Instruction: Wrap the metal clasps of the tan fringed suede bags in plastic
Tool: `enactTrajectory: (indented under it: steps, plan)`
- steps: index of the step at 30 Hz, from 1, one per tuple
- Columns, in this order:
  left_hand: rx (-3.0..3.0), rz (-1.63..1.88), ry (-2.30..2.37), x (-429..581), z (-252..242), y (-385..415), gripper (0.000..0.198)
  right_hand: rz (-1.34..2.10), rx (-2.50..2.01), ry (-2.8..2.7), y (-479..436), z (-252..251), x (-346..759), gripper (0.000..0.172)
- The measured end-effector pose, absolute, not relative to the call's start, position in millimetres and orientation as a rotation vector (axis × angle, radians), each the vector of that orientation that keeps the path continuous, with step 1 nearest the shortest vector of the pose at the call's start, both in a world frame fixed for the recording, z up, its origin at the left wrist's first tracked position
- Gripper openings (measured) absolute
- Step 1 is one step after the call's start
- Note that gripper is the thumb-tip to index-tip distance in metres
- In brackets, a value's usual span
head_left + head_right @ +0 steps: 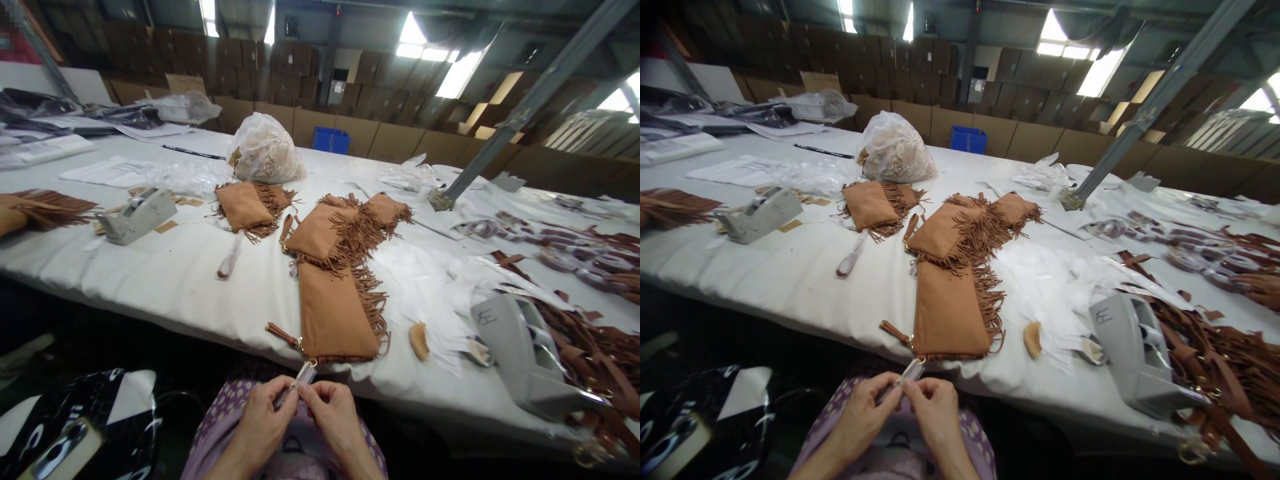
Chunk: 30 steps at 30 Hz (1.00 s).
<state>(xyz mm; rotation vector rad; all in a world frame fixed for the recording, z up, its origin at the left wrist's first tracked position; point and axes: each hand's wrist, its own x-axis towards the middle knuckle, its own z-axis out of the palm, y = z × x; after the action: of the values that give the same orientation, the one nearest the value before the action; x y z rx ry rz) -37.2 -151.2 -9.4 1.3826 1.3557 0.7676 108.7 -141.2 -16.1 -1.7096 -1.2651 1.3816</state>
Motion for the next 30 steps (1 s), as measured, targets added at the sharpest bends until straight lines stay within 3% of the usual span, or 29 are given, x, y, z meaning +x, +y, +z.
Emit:
enactTrajectory:
  steps: [11, 13, 17, 26, 30]
  plan:
    - [1.133, 0.833, 1.256, -36.5, -14.3, -145.2, 0.034, 1.646, -1.491, -1.074, -146.0, -7.9, 115.5, 0.036]
    - [1.122, 0.851, 1.262, -35.6, -14.5, -145.9, 0.034, 1.608, -1.504, -0.993, -149.0, -9.1, 117.3, 0.034]
    - [0.945, 0.850, 1.198, -33.5, -14.0, -144.9, 0.036, 1.539, -1.486, -0.883, -153.1, -12.9, 117.9, 0.048]
    - [0.642, 0.867, 1.161, -30.5, -18.4, -143.4, 0.043, 1.419, -1.515, -1.014, -150.2, -27.8, 111.0, 0.031]
    - [0.817, 0.940, 1.281, -33.5, -24.3, -144.5, 0.042, 1.281, -1.623, -0.988, -154.6, -28.3, 122.7, 0.036]
